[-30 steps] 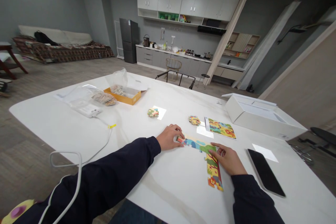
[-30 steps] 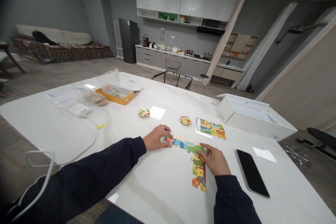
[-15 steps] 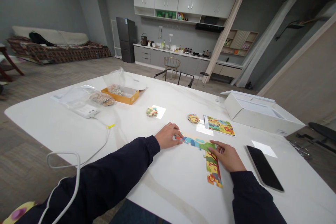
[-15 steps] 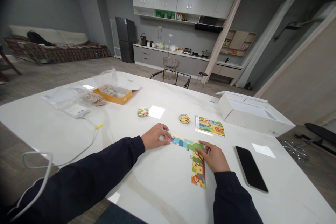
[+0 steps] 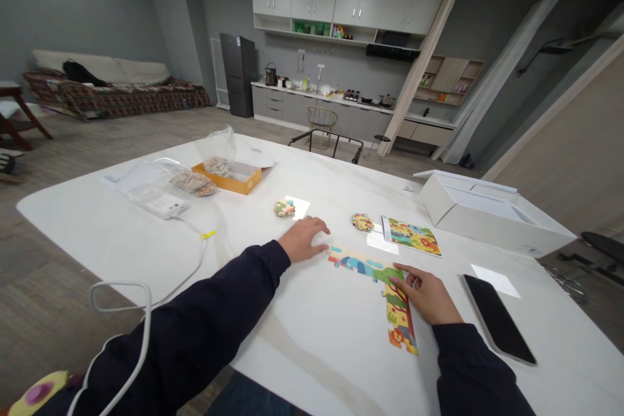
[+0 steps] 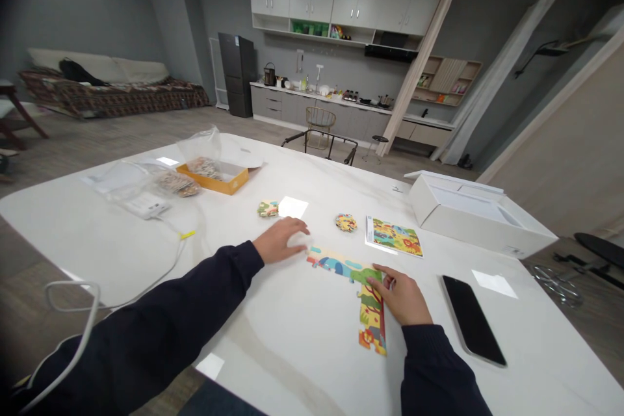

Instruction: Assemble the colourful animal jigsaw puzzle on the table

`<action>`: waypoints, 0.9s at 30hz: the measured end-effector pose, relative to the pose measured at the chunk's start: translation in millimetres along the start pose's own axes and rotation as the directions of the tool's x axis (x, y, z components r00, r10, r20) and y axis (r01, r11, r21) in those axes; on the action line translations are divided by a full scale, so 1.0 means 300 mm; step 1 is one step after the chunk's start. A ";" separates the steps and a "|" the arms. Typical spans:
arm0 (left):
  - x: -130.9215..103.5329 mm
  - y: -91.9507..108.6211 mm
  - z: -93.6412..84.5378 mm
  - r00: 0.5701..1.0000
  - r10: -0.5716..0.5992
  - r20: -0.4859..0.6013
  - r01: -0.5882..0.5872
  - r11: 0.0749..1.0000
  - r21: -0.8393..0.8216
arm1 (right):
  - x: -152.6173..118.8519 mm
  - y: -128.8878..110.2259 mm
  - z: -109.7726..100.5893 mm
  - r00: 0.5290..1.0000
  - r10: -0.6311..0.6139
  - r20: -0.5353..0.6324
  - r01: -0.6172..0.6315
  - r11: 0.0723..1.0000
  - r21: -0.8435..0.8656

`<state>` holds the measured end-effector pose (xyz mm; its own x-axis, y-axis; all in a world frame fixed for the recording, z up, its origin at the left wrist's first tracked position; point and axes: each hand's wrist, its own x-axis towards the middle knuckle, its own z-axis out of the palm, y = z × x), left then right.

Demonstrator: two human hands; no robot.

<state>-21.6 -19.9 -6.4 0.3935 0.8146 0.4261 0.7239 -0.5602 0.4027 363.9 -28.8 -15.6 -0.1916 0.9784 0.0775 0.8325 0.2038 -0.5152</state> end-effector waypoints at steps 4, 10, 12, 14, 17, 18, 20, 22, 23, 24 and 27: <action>-0.029 -0.204 -0.105 0.909 -0.304 -0.286 0.336 0.939 0.071 | 0.002 0.004 0.001 1.000 0.009 0.011 -0.009 1.000 0.003; -0.058 -0.336 -0.125 0.847 -0.421 -0.324 0.468 0.880 0.078 | 0.002 0.002 0.000 1.000 0.016 0.011 -0.016 1.000 0.007; -0.049 -0.338 -0.112 0.848 -0.417 -0.327 0.462 0.884 0.073 | 0.002 0.001 0.000 1.000 0.015 0.012 -0.015 1.000 0.003; -0.040 -0.339 -0.103 0.851 -0.411 -0.327 0.455 0.888 0.065 | 0.002 0.002 0.000 1.000 0.015 0.008 -0.015 1.000 -0.001; -0.035 -0.344 -0.105 0.853 -0.406 -0.326 0.445 0.894 0.049 | 0.001 0.003 0.000 1.000 0.020 0.001 -0.020 1.000 -0.005; -0.035 -0.344 -0.111 0.854 -0.405 -0.327 0.442 0.896 0.044 | 0.001 0.003 0.000 1.000 0.020 -0.002 -0.020 1.000 -0.005; -0.035 -0.334 -0.125 0.852 -0.402 -0.337 0.439 0.898 0.039 | 0.001 0.003 -0.001 1.000 0.020 -0.004 -0.020 1.000 -0.001; -0.034 -0.300 -0.139 0.854 -0.375 -0.362 0.408 0.913 0.016 | 0.001 0.002 -0.002 1.000 0.019 -0.005 -0.019 1.000 0.001; -0.033 -0.274 -0.141 0.865 -0.343 -0.367 0.365 0.931 -0.011 | 0.001 0.001 -0.002 1.000 0.019 -0.005 -0.019 1.000 -0.001; -0.032 -0.242 -0.139 0.887 -0.296 -0.355 0.299 0.953 -0.049 | 0.001 0.000 -0.002 1.000 0.019 -0.006 -0.019 1.000 -0.003; -0.031 -0.135 -0.097 0.977 -0.100 -0.187 0.064 0.979 -0.191 | -0.001 -0.003 -0.002 1.000 0.013 -0.006 -0.013 1.000 -0.003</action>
<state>-71.0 -9.2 -3.2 0.2062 0.8244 0.5272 0.6258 -0.5253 0.5766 363.6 -29.2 -14.7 -0.1781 0.9811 0.0757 0.8364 0.1914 -0.5136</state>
